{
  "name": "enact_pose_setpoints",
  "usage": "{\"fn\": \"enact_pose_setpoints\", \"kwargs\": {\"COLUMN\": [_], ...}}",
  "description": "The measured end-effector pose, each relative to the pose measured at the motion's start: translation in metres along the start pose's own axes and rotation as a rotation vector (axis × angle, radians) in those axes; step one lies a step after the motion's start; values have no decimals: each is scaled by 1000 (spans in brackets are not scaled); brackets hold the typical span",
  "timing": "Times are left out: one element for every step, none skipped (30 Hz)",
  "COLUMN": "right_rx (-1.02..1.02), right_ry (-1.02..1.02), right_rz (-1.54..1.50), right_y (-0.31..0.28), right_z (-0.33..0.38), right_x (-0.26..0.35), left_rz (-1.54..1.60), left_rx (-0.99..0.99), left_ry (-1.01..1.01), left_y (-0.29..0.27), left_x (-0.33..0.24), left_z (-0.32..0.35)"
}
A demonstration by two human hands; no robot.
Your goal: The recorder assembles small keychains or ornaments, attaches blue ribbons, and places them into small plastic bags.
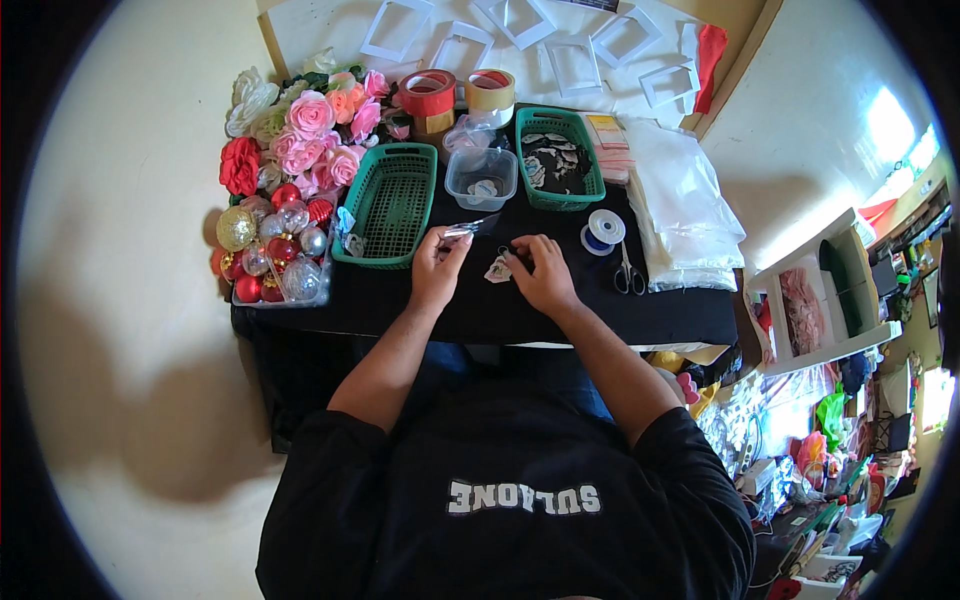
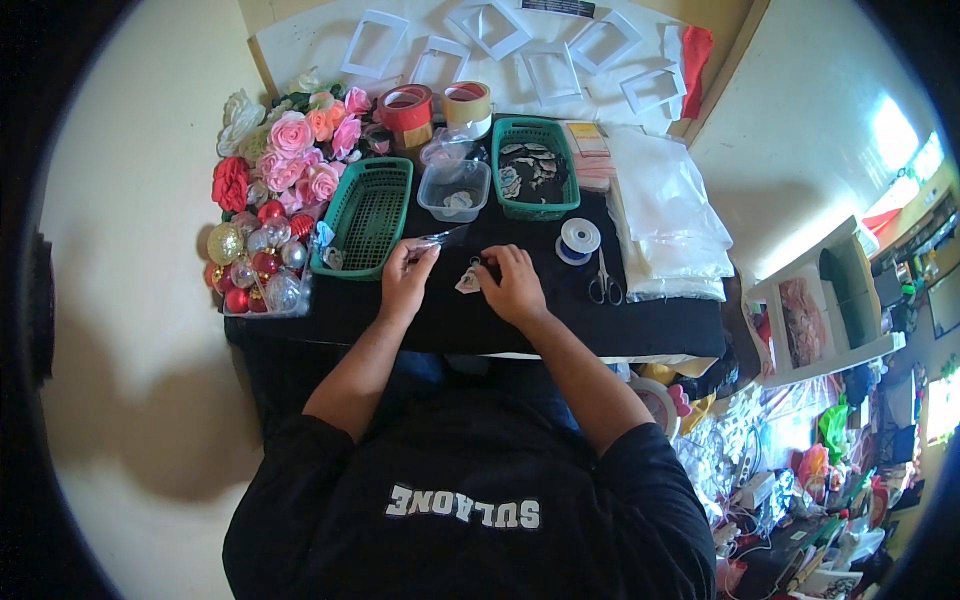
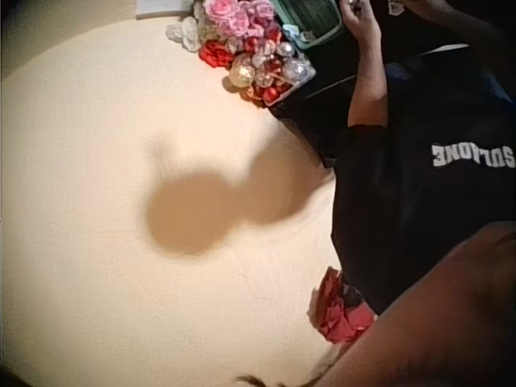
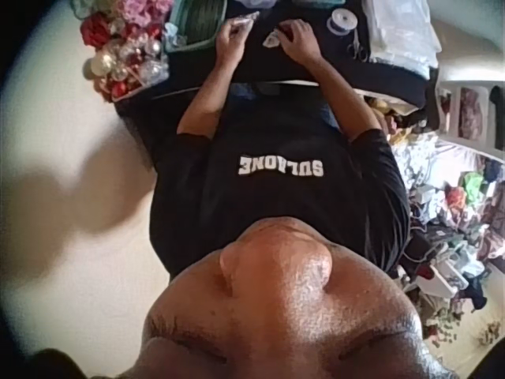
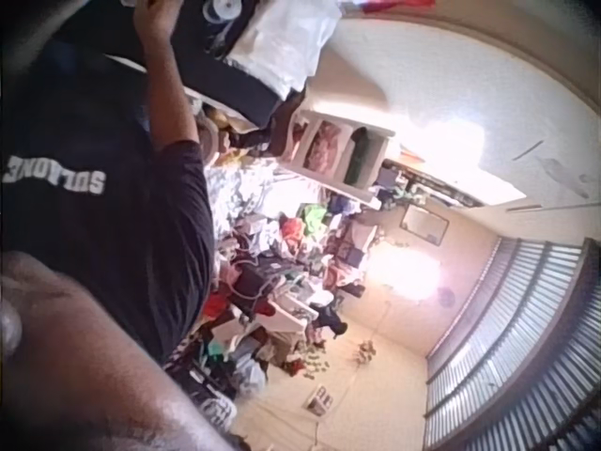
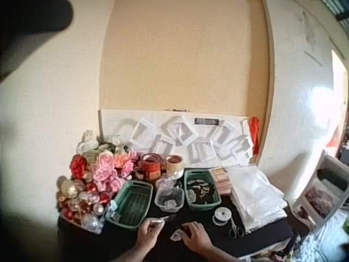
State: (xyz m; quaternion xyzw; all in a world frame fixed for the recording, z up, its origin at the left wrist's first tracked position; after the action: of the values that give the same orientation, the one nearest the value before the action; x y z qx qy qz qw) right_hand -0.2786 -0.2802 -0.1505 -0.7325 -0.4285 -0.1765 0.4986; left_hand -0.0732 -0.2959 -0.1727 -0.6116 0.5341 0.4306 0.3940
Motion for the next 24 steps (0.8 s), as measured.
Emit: {"fn": "enact_pose_setpoints", "kwargs": {"right_rx": [25,42,69,90,104,111,112,114,133,153,169,159,146,142,115,98,81,71,62,65,70,88,90,116], "right_ry": [-44,-101,-80,-72,-73,-68,-71,-75,-43,-14,9,30,43,78,52,47,41,20,-1,6,-20,-17,-41,-5], "right_rz": [52,103,128,153,178,179,180,181,162,144,127,109,92,86,70,64,58,91,124,167,209,262,308,307], "right_y": [2,3,5,6,7,7,7,7,8,8,8,7,7,8,6,6,5,5,5,6,6,8,8,9], "right_z": [2,4,5,6,6,6,6,6,6,5,4,3,2,2,3,4,4,5,5,6,7,9,10,10], "right_x": [6,13,15,16,18,18,19,19,16,12,8,5,2,-1,1,1,2,5,8,10,13,14,16,14], "left_rz": [51,123,160,137,139,181,149,155,198,168,174,209,156,131,106,101,97,118,89,86,84,66,49,47], "left_rx": [-3,7,33,28,35,54,57,71,98,105,124,155,159,176,193,192,190,195,187,186,186,192,199,212], "left_ry": [9,14,-20,-34,-43,-68,-65,-78,-82,-101,-112,-113,-130,-138,-145,-154,-162,-156,-147,-126,-105,-109,-114,-116], "left_y": [-1,-1,0,-1,-2,-1,-1,-1,1,1,3,5,4,5,5,5,6,6,7,8,9,9,8,8], "left_x": [3,5,9,11,12,13,12,11,10,10,9,7,7,6,5,5,5,4,3,2,0,1,1,1], "left_z": [-1,-1,0,0,-1,-2,-1,-1,0,0,0,0,1,1,2,2,3,4,3,3,2,2,1,1]}}
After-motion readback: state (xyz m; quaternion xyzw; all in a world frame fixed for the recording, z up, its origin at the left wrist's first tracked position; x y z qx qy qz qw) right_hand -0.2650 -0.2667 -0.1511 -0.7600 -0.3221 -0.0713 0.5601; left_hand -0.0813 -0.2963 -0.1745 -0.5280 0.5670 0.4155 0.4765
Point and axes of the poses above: each hand's wrist, its own z-axis away from the middle knuckle, its own y-axis out of the palm, x = y × z, the point moved 7 cm from there along -z, towards the middle knuckle, and after that the axes turned 6 degrees about -z, right-handed, at the moved point
